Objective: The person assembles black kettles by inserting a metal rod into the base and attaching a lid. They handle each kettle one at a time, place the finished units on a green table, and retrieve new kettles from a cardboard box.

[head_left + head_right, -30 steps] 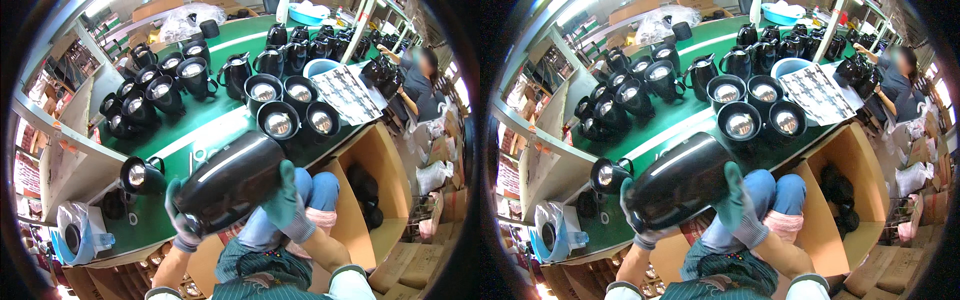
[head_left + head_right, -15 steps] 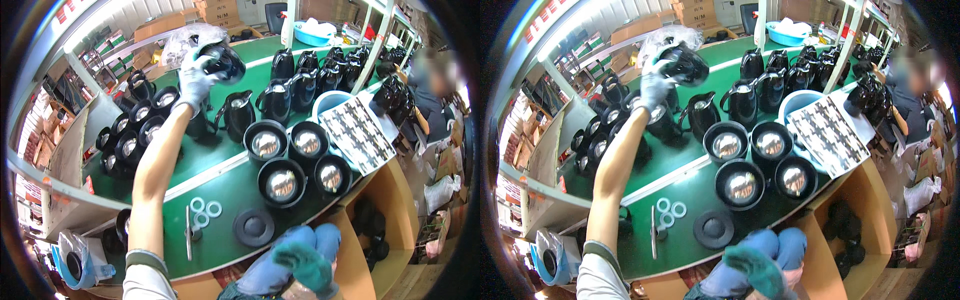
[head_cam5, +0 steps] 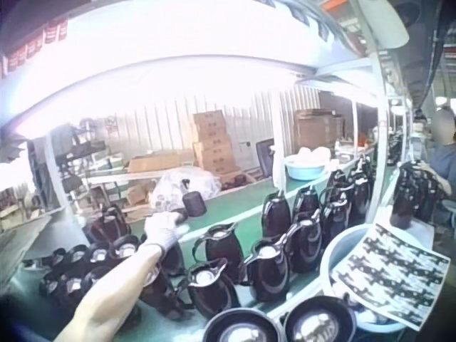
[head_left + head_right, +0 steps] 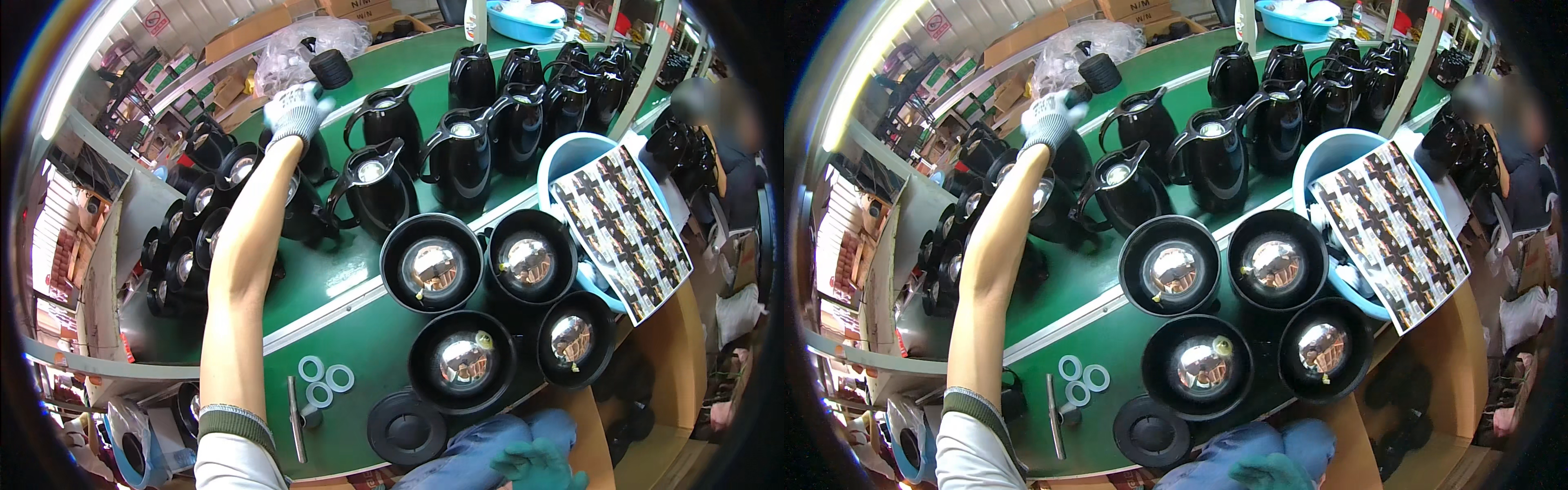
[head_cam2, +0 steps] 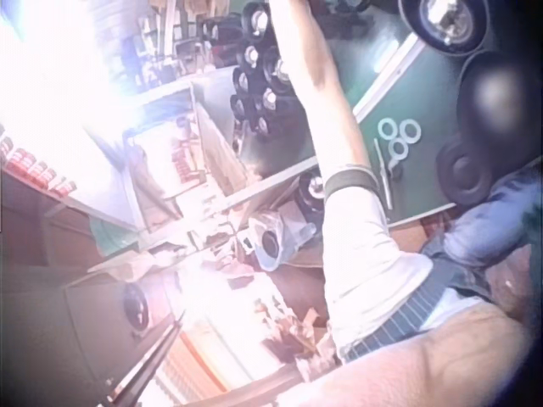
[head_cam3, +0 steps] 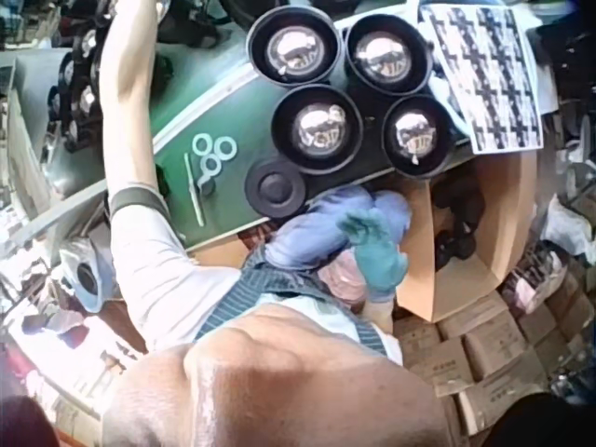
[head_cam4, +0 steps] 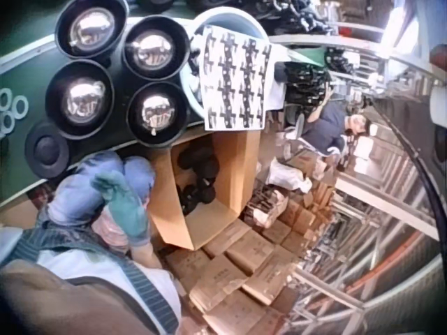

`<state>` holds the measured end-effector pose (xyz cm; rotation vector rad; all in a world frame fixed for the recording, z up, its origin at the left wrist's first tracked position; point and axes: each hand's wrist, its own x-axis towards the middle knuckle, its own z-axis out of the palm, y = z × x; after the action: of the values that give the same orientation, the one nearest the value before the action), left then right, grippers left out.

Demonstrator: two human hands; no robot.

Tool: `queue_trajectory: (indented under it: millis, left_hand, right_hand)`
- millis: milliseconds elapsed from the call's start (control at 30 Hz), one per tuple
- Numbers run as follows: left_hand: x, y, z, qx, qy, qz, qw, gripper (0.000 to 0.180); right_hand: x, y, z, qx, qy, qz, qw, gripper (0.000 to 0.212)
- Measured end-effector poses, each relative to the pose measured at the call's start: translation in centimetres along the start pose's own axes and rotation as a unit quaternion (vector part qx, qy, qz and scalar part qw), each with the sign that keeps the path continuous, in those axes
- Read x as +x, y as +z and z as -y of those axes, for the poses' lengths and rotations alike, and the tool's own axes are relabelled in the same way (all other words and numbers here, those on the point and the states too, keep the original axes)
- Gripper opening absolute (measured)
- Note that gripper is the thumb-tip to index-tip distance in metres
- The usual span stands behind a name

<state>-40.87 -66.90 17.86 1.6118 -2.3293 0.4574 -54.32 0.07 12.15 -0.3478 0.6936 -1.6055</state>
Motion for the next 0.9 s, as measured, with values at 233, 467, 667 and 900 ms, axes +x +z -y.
queue_trajectory:
  millis: [233,467,667,900]
  left_hand:
    - [-2.5,0.4,1.6,0.086,-0.083,0.056,0.991,0.031]
    - [-6.0,-13.9,8.2,0.027,0.142,-0.228,0.963,0.041]
    - [-20.9,-31.8,9.2,-0.123,0.302,-0.131,0.936,0.033]
    - [-40.0,-37.1,8.5,-0.271,0.418,0.102,0.861,0.041]
  right_hand:
    - [-2.9,-0.7,-2.7,0.028,0.039,-0.073,0.996,0.075]
    - [-3.8,-2.9,-8.7,-0.328,-0.062,-0.078,0.939,0.064]
    - [6.0,11.9,4.9,-0.562,-0.322,0.157,0.746,0.076]
    - [7.9,19.3,2.7,-0.625,-0.398,0.370,0.560,0.064]
